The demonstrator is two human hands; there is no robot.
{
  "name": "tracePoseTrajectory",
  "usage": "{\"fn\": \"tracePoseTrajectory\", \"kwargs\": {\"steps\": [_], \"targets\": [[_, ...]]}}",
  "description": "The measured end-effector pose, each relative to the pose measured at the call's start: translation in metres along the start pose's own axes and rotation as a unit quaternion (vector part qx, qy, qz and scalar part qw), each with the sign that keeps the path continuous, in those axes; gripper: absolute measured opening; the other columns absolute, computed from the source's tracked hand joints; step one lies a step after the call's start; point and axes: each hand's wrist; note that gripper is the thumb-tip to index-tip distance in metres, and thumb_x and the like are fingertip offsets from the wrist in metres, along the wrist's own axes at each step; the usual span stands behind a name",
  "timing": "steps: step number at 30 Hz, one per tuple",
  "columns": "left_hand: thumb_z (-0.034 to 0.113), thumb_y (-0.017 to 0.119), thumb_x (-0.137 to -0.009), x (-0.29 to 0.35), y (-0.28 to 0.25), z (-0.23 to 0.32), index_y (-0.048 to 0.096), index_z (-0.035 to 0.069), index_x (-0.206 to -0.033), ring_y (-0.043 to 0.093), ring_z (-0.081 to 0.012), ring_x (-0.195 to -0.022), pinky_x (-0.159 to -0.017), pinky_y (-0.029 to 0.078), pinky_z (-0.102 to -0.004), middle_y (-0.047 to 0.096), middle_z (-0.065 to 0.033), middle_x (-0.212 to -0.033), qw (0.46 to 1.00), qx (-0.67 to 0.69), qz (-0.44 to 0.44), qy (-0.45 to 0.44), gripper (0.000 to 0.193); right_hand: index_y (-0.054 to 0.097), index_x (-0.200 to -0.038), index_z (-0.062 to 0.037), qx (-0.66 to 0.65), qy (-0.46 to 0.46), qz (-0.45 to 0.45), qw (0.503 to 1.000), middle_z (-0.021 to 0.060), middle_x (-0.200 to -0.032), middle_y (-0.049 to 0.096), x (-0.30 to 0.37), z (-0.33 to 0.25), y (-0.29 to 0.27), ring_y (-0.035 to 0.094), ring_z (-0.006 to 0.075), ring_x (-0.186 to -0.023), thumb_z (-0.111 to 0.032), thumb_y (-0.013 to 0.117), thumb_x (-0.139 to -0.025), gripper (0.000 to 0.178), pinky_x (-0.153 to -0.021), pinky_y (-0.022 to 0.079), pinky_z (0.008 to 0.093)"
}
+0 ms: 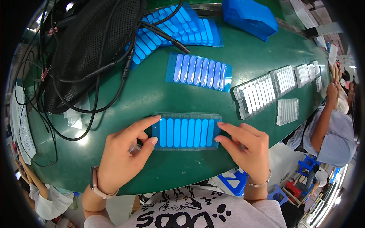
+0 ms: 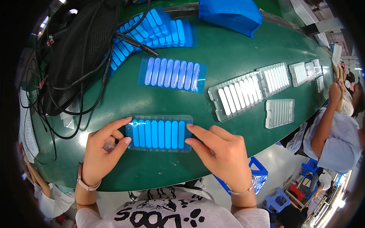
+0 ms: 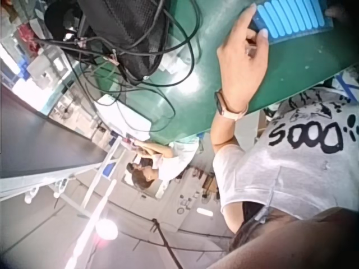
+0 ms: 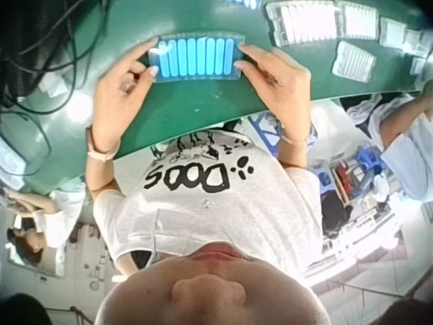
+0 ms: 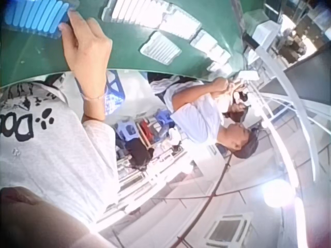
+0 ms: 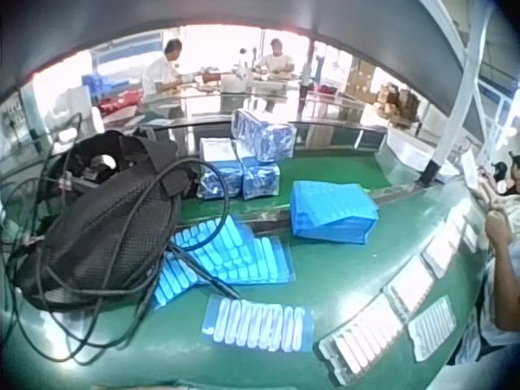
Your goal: Removing adhesive backing from blue strips and applying them to plastic tray components on an assembly line.
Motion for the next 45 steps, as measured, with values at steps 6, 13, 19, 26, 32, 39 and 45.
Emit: {"fn": "tracePoseTrajectory", "kwargs": {"steps": [6,13,19,26,32,39,45], "targets": [[-0.002,0.066,-0.079,0.000,-0.002,-0.004,0.061,0.005,-0.122,0.038,-0.0015,-0.049,-0.046,0.030,-0.0188,0.056,0.0004,-0.062,1.000,-0.004,-0.006,0.020,0.045,0.071,-0.105,-0.0097,0.049,-0.024,-0.041,0.998,0.0039,-0.056,0.049,0.001,0.006,-0.001,0.046,0.0176,-0.045,-0.010,0.077,-0.073,0.033,-0.043,0.039,0.0309],[0.007,0.072,-0.077,-0.004,-0.015,-0.009,0.060,0.013,-0.126,0.046,-0.0105,-0.048,-0.048,0.040,-0.0240,0.059,-0.0045,-0.066,0.978,-0.160,-0.025,0.129,0.050,0.067,-0.115,-0.0099,0.100,-0.072,-0.080,0.989,0.0025,-0.055,0.049,-0.001,0.009,-0.010,0.048,0.0172,-0.044,-0.009,0.074,-0.072,0.044,-0.042,0.040,0.0300],[0.014,0.073,-0.077,0.001,-0.019,-0.009,0.057,0.019,-0.130,0.050,-0.0150,-0.048,-0.049,0.043,-0.0277,0.059,-0.0063,-0.065,0.967,-0.223,-0.045,0.118,0.055,0.059,-0.125,-0.0039,0.225,-0.279,-0.234,0.904,-0.0006,-0.056,0.049,-0.026,-0.038,-0.003,0.048,0.0103,-0.044,-0.006,0.061,-0.069,0.056,-0.041,0.039,0.0264],[0.024,0.068,-0.082,0.003,-0.018,-0.009,0.051,0.023,-0.136,0.054,-0.0221,-0.046,-0.045,0.043,-0.0318,0.059,-0.0054,-0.059,0.946,-0.297,-0.064,0.118,0.057,0.060,-0.126,-0.0112,0.251,-0.305,-0.266,0.879,-0.0031,-0.045,0.044,-0.037,-0.036,0.017,0.046,0.0115,-0.036,-0.013,0.061,-0.072,0.054,-0.038,0.038,0.0269],[0.025,0.068,-0.082,0.004,-0.022,-0.008,0.051,0.023,-0.136,0.053,-0.0234,-0.045,-0.045,0.043,-0.0320,0.059,-0.0052,-0.058,0.940,-0.315,-0.070,0.114,0.056,0.055,-0.132,-0.0171,0.259,-0.272,-0.311,0.873,-0.0033,-0.045,0.043,-0.039,-0.031,0.001,0.046,0.0114,-0.036,-0.015,0.064,-0.073,0.060,-0.036,0.037,0.0275],[0.024,0.069,-0.082,0.002,-0.020,-0.005,0.051,0.022,-0.135,0.052,-0.0235,-0.044,-0.044,0.041,-0.0319,0.059,-0.0059,-0.057,0.942,-0.309,-0.068,0.111,0.056,0.053,-0.134,-0.0198,0.271,-0.217,-0.324,0.880,-0.0013,-0.046,0.046,-0.029,-0.017,-0.024,0.046,0.0164,-0.036,-0.006,0.059,-0.072,0.065,-0.037,0.038,0.0299],[0.023,0.069,-0.081,0.003,-0.016,-0.007,0.052,0.020,-0.135,0.052,-0.0239,-0.043,-0.044,0.041,-0.0324,0.057,-0.0070,-0.056,0.943,-0.305,-0.050,0.127,0.057,0.052,-0.135,-0.0187,0.248,-0.208,-0.331,0.886,0.0002,-0.048,0.048,-0.024,0.003,-0.026,0.047,0.0184,-0.039,-0.005,0.059,-0.072,0.064,-0.039,0.040,0.0310]]}}
Point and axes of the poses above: each hand's wrist, its own x-axis away from the middle knuckle, its own y-axis out of the palm, z = x × y
